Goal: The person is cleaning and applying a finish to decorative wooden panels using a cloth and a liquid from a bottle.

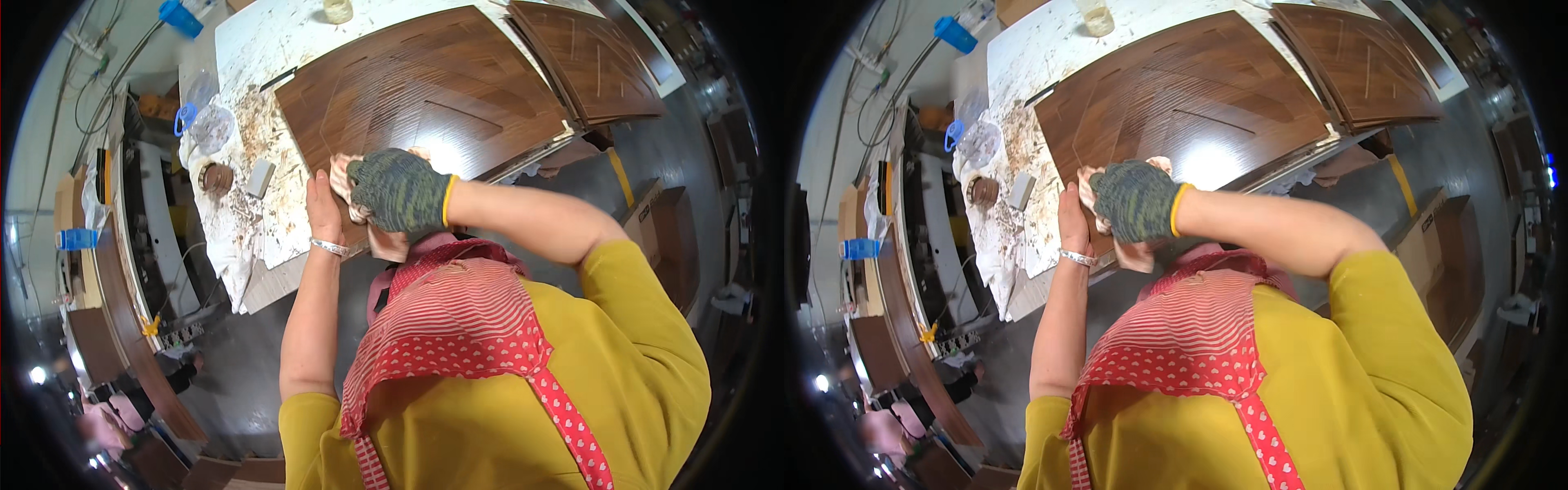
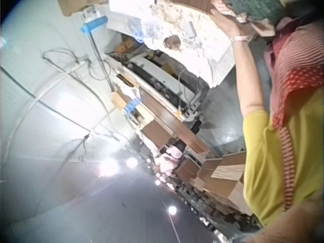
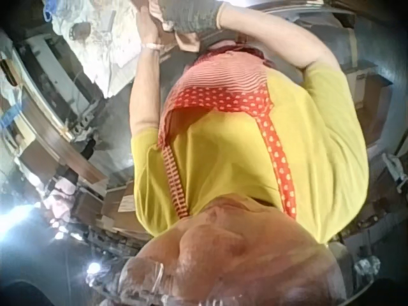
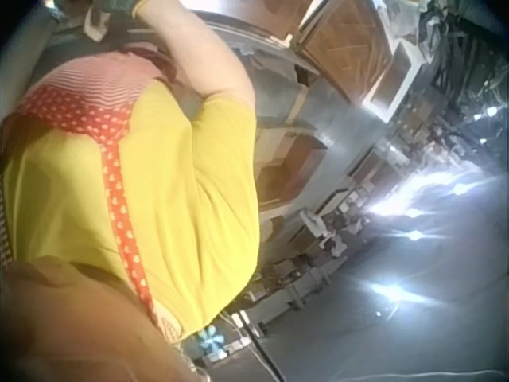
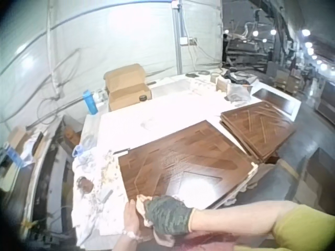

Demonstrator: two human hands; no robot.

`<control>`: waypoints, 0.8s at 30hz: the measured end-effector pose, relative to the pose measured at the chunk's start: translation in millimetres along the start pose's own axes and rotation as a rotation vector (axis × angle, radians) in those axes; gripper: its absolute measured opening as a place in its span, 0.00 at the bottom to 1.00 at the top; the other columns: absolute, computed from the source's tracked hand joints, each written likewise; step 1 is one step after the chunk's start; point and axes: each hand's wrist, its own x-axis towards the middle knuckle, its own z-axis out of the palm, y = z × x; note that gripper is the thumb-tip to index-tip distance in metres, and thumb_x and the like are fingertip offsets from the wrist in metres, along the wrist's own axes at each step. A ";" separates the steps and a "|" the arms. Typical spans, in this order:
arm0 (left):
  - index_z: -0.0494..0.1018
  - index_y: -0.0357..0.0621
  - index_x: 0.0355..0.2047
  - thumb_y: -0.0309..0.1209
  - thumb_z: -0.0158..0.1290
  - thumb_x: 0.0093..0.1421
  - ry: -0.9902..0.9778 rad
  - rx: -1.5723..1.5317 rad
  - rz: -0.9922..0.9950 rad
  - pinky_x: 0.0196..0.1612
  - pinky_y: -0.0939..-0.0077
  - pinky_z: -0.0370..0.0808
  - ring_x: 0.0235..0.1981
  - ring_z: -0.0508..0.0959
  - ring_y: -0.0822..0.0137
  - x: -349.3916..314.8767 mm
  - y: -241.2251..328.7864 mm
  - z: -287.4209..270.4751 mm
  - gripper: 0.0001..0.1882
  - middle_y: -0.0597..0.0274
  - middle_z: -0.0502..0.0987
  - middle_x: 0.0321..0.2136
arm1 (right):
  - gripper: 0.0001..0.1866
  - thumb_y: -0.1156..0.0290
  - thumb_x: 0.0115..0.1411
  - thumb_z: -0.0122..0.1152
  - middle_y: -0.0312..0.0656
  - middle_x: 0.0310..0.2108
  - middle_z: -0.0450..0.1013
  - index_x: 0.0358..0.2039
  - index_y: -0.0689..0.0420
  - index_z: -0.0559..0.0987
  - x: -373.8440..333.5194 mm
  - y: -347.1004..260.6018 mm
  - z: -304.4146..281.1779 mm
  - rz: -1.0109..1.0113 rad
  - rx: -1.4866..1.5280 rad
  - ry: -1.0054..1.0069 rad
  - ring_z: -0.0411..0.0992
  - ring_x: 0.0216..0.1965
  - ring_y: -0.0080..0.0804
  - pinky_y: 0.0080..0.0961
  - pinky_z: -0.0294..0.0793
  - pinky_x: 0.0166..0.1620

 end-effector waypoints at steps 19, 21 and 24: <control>0.67 0.31 0.38 0.41 0.39 0.68 0.106 0.144 0.183 0.45 0.72 0.65 0.36 0.65 0.66 -5.6 1.0 11.9 0.20 0.53 0.70 0.33 | 0.29 0.57 0.48 0.51 0.54 0.47 0.68 0.47 0.63 0.70 13.8 33.3 -15.5 0.038 -0.195 -0.567 0.70 0.49 0.45 0.37 0.66 0.52; 0.67 0.32 0.37 0.40 0.40 0.68 0.018 0.036 0.115 0.44 0.72 0.65 0.35 0.66 0.67 -3.2 0.1 13.0 0.19 0.56 0.71 0.32 | 0.36 0.56 0.46 0.53 0.56 0.53 0.66 0.54 0.64 0.65 25.2 9.9 -42.2 -0.016 -0.067 -0.970 0.70 0.51 0.45 0.42 0.67 0.51; 0.69 0.34 0.41 0.41 0.41 0.67 -0.074 -0.045 0.066 0.47 0.75 0.66 0.39 0.68 0.71 -3.3 -3.3 9.6 0.19 0.60 0.72 0.37 | 0.31 0.54 0.47 0.57 0.52 0.46 0.72 0.48 0.62 0.72 4.0 18.4 -29.6 -0.110 0.146 -0.294 0.75 0.42 0.47 0.33 0.72 0.45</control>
